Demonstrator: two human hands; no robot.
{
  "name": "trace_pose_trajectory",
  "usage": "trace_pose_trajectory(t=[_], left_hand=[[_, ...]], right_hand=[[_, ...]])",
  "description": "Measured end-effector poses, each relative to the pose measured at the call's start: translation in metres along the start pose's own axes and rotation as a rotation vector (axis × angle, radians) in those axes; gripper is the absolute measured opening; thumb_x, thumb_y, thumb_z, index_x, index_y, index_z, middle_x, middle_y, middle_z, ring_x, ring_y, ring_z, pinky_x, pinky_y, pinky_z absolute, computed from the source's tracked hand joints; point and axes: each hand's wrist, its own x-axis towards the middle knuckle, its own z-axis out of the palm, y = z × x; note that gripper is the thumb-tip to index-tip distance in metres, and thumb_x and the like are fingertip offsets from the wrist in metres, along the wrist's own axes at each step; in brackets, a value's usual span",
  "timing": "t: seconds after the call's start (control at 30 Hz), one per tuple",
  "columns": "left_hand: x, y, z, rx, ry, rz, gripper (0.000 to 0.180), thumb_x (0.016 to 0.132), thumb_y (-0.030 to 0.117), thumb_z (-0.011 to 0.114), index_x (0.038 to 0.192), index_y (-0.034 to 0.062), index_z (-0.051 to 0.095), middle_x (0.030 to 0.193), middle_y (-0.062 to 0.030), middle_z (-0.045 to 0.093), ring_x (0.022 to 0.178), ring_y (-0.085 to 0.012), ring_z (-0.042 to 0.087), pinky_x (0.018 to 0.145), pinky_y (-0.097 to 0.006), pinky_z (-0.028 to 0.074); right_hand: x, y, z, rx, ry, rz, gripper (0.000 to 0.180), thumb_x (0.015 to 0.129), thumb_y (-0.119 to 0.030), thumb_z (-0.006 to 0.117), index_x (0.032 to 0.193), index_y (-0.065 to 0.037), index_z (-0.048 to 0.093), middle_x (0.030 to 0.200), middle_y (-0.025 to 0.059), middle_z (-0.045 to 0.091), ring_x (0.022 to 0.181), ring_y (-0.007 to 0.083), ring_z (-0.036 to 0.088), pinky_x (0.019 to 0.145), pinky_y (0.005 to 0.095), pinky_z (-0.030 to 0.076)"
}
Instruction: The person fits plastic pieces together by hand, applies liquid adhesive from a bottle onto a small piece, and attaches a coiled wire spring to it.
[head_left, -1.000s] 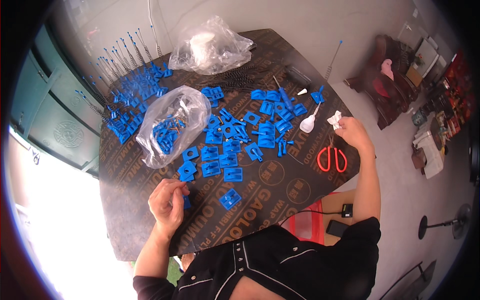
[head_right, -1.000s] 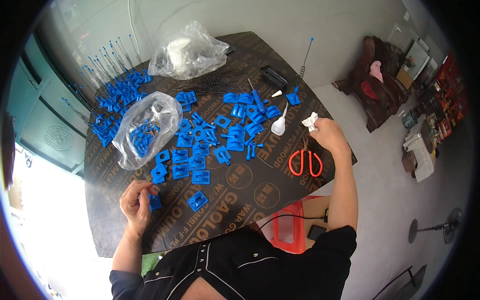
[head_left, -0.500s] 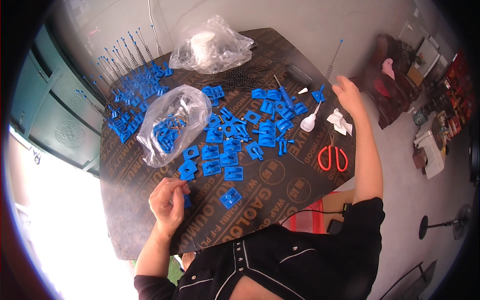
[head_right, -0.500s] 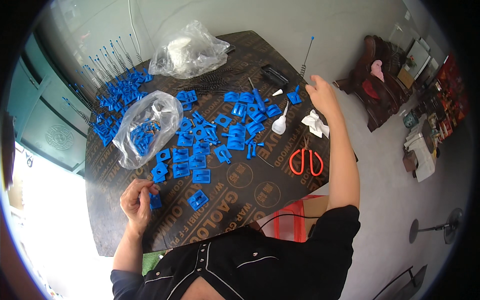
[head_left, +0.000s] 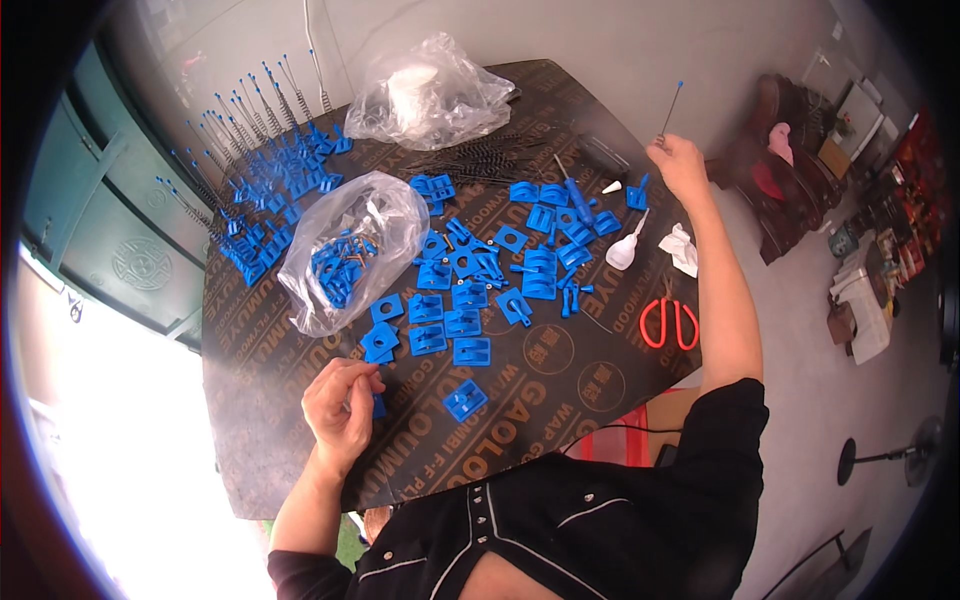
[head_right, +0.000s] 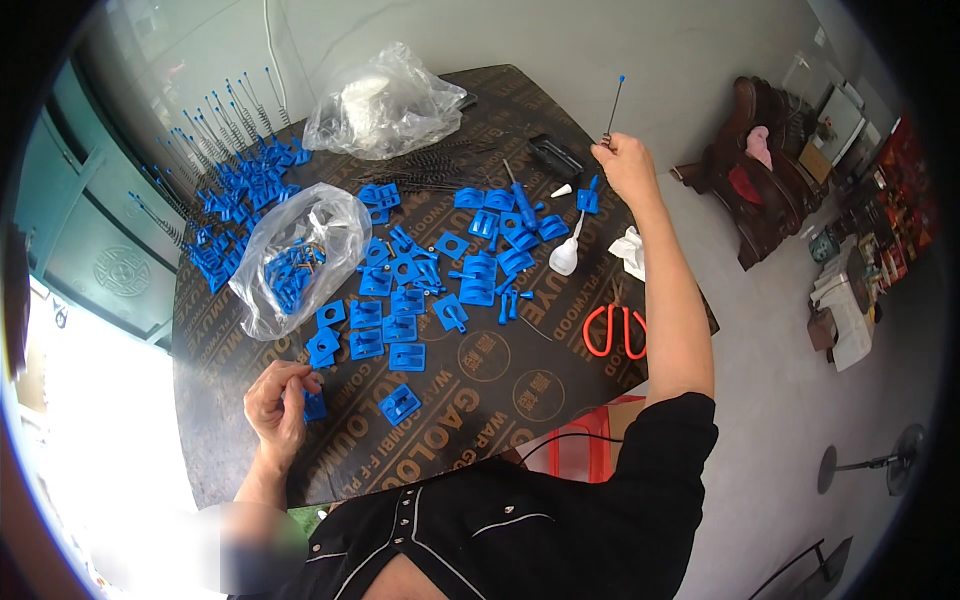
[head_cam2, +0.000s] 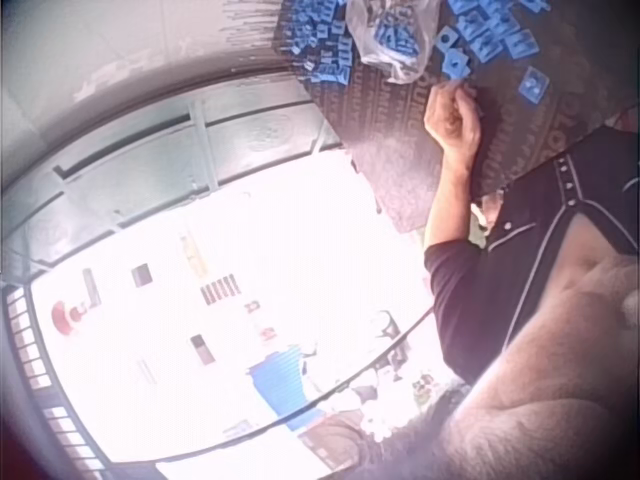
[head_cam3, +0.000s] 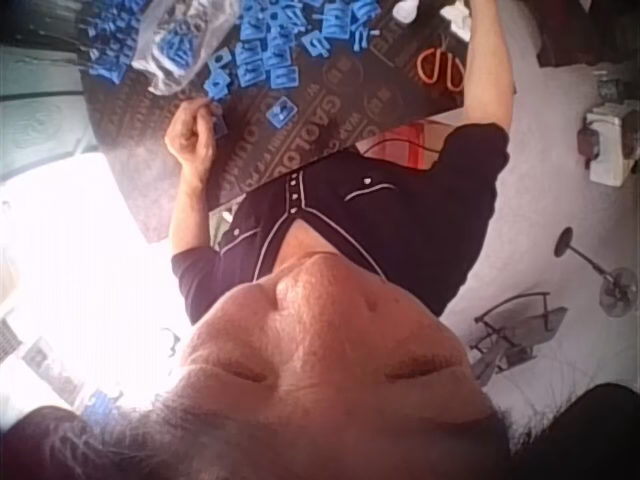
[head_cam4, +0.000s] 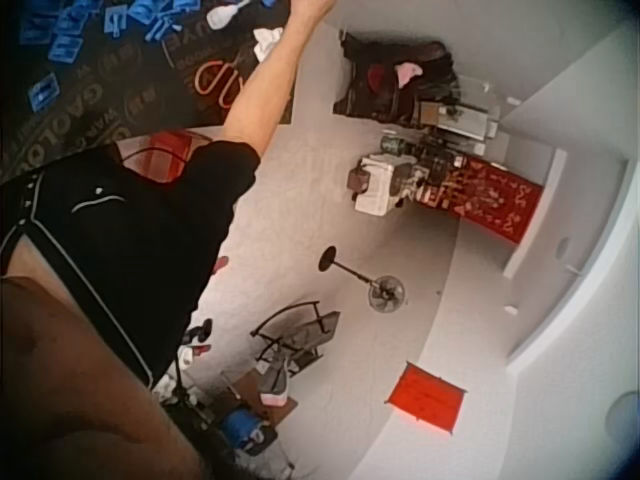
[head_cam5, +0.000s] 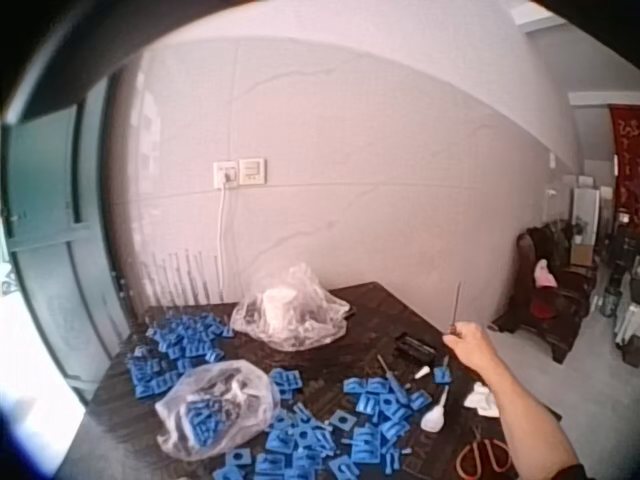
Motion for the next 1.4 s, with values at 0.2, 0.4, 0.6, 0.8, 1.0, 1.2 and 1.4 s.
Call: trace_pose_trajectory(t=[0.2,0.4,0.6,0.8,1.0,1.2,1.4], left_hand=[[0.001,0.001,-0.001,-0.011,-0.013,-0.013,0.014,0.082,-0.01,0.051,0.088,-0.0041,0.062,0.071,-0.0119,0.061,0.061,-0.0177,0.062,0.054,-0.025,0.048],[0.0,-0.001,0.0,-0.016,-0.001,-0.026,0.014,0.082,-0.009,0.051,0.088,-0.0041,0.063,0.071,-0.0116,0.061,0.06,-0.0172,0.062,0.053,-0.025,0.047],[0.001,0.001,-0.001,-0.02,-0.006,-0.008,0.014,0.081,-0.01,0.052,0.087,-0.0034,0.063,0.071,-0.0119,0.062,0.06,-0.0173,0.062,0.053,-0.026,0.047],[-0.001,0.004,-0.001,-0.021,-0.038,-0.021,0.015,0.084,-0.009,0.049,0.088,-0.0048,0.063,0.073,-0.0121,0.062,0.064,-0.0177,0.061,0.059,-0.026,0.047],[0.001,0.004,-0.003,-0.001,-0.019,0.058,0.019,0.076,-0.012,0.053,0.089,-0.0016,0.063,0.074,-0.0117,0.063,0.067,-0.0199,0.063,0.057,-0.028,0.048],[0.0,0.005,-0.004,-0.015,-0.008,0.038,0.02,0.075,-0.008,0.055,0.091,-0.0007,0.064,0.093,-0.0154,0.066,0.072,-0.0231,0.064,0.063,-0.031,0.051],[-0.002,0.007,-0.005,-0.013,0.0,0.016,0.018,0.076,-0.006,0.056,0.092,-0.0003,0.064,0.098,-0.0158,0.065,0.07,-0.0222,0.064,0.061,-0.029,0.051]], right_hand=[[-0.001,0.001,0.005,-0.011,0.065,-0.026,0.03,0.078,-0.025,0.069,0.082,0.004,0.064,0.074,0.02,0.065,0.069,0.031,0.064,0.064,0.0389,0.047],[-0.007,-0.003,-0.005,0.043,-0.018,0.02,0.036,0.079,-0.03,0.068,0.091,0.003,0.066,0.081,0.0205,0.067,0.075,0.029,0.066,0.069,0.0391,0.049],[-0.02,-0.006,-0.044,0.059,0.237,0.095,0.044,0.086,-0.029,0.061,0.115,0.004,0.06,0.092,0.0173,0.068,0.083,0.0262,0.065,0.077,0.0363,0.049],[-0.062,-0.099,-0.078,0.56,0.535,-0.082,0.024,0.092,-0.007,0.053,0.113,0.001,0.06,0.08,0.0028,0.061,0.069,0.0055,0.053,0.062,0.0192,0.043],[-0.091,-0.173,-0.037,0.344,0.236,-0.442,0.006,0.085,-0.002,0.061,0.09,-0.001,0.064,0.073,0.0064,0.062,0.061,0.0126,0.058,0.056,0.0255,0.046],[-0.078,-0.178,0.05,0.079,-0.116,-0.603,0.006,0.081,-0.009,0.063,0.085,-0.004,0.063,0.083,0.0133,0.063,0.075,0.0315,0.064,0.065,0.04,0.052],[-0.048,-0.173,0.119,-0.316,-0.271,-0.619,0.01,0.079,-0.002,0.057,0.087,-0.004,0.061,0.087,0.0166,0.06,0.082,0.0348,0.063,0.069,0.0448,0.051]])
